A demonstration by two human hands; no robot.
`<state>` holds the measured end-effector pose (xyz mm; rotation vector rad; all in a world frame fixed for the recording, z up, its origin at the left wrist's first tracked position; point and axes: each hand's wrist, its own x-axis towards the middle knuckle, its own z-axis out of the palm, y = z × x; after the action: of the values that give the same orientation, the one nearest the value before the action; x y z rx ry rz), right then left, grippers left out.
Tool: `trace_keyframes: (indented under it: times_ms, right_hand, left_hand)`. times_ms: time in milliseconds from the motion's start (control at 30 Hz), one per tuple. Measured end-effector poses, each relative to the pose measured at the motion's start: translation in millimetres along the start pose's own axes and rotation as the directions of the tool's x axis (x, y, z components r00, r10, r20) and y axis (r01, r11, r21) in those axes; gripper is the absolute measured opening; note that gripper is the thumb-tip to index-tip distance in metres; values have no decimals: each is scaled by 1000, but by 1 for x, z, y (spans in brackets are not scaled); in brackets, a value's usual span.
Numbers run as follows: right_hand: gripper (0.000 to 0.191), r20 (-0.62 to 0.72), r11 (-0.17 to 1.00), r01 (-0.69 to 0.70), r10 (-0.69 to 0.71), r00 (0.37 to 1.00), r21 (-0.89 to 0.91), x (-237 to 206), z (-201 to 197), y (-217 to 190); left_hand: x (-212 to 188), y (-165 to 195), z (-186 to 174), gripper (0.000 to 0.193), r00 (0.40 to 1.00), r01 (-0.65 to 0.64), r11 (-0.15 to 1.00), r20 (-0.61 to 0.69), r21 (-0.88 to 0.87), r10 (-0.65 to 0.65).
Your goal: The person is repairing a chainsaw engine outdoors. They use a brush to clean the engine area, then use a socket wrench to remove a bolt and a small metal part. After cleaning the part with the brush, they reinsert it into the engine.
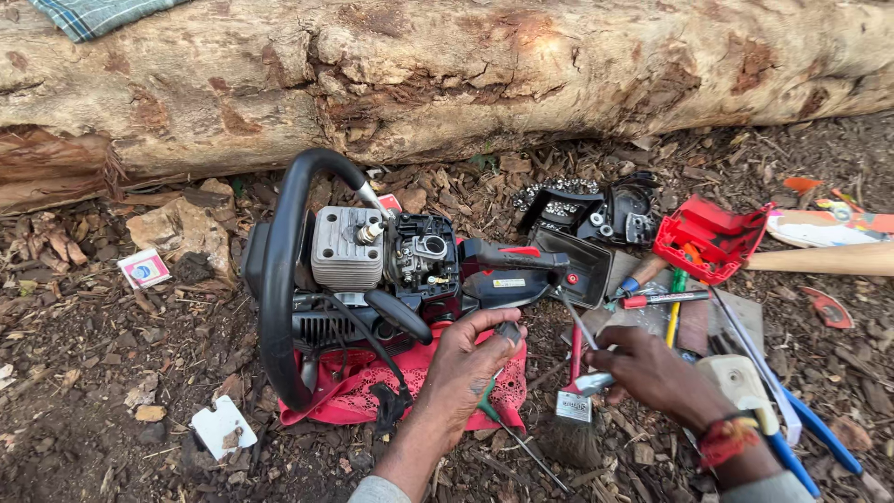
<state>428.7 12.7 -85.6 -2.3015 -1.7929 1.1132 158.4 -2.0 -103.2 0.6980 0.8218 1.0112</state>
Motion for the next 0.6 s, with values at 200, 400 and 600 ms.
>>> trace_keyframes:
  times_ms: [200,400,600]
  right_hand:
    - [31,-378,992,108,-74,923,70,-28,-33,39]
    - [21,-275,981,-136,169,946,135,-21,-43,53]
    - [27,-593,975,-102,-35,805,-197,-45,-59,25]
  left_hand:
    - [3,-3,-2,37,999,-51,999,-16,-1,51]
    - [5,-1,-3,29,1000,-27,983,-18,-181,24]
    - [4,-1,-2,28,998,-21,993,-61,-113,14]
